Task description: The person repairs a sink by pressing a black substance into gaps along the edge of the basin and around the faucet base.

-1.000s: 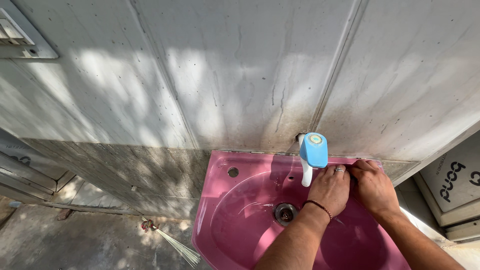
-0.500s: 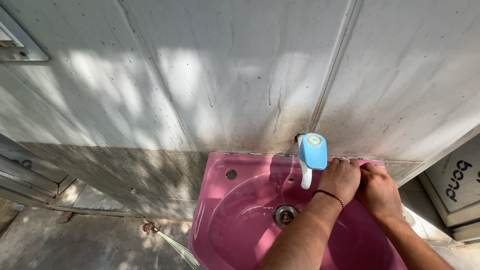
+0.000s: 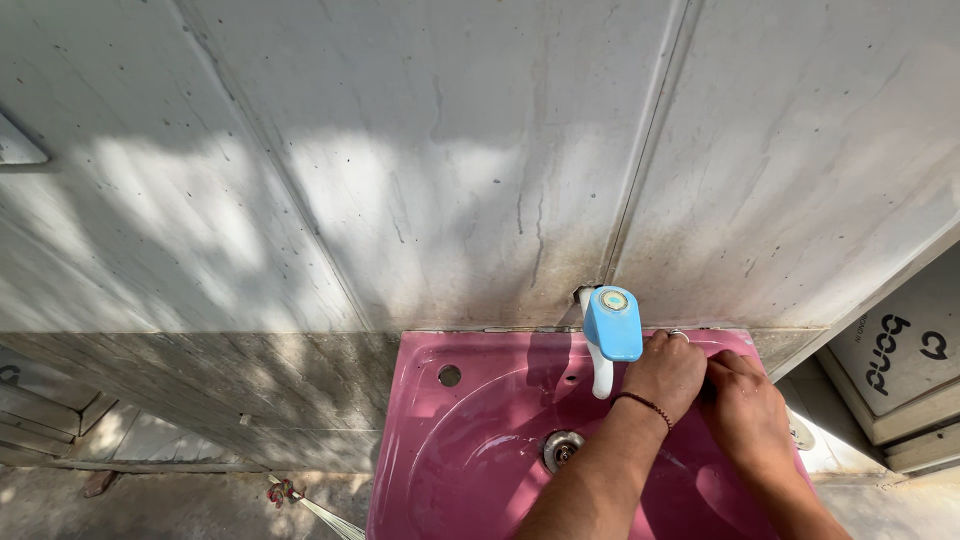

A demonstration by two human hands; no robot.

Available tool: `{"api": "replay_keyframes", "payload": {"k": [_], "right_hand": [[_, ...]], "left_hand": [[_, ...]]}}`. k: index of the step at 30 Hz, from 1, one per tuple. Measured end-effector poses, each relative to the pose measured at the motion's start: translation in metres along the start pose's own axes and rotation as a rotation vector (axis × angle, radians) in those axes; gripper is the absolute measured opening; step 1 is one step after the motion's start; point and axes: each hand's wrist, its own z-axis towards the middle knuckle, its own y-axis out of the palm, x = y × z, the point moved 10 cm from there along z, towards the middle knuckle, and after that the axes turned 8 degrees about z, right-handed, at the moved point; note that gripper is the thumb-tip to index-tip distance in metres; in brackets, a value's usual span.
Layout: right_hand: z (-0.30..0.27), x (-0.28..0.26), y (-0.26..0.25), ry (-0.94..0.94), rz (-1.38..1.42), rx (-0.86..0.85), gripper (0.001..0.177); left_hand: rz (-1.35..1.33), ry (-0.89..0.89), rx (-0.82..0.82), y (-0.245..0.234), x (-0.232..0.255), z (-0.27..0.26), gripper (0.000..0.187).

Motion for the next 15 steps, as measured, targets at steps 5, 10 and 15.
{"api": "replay_keyframes", "payload": {"k": [5,10,15], "right_hand": [[0.007,-0.007,0.003,-0.068,0.093,0.032,0.026],[0.013,-0.023,0.012,-0.049,0.170,0.073,0.022],[0.000,-0.027,0.003,-0.082,0.171,0.001,0.028]], "left_hand": [[0.157,0.000,-0.076,-0.005,-0.003,-0.002,0.019],[0.219,-0.074,-0.035,-0.013,-0.019,-0.009,0.021],[0.181,-0.031,-0.113,-0.023,-0.010,-0.023,0.020]]}}
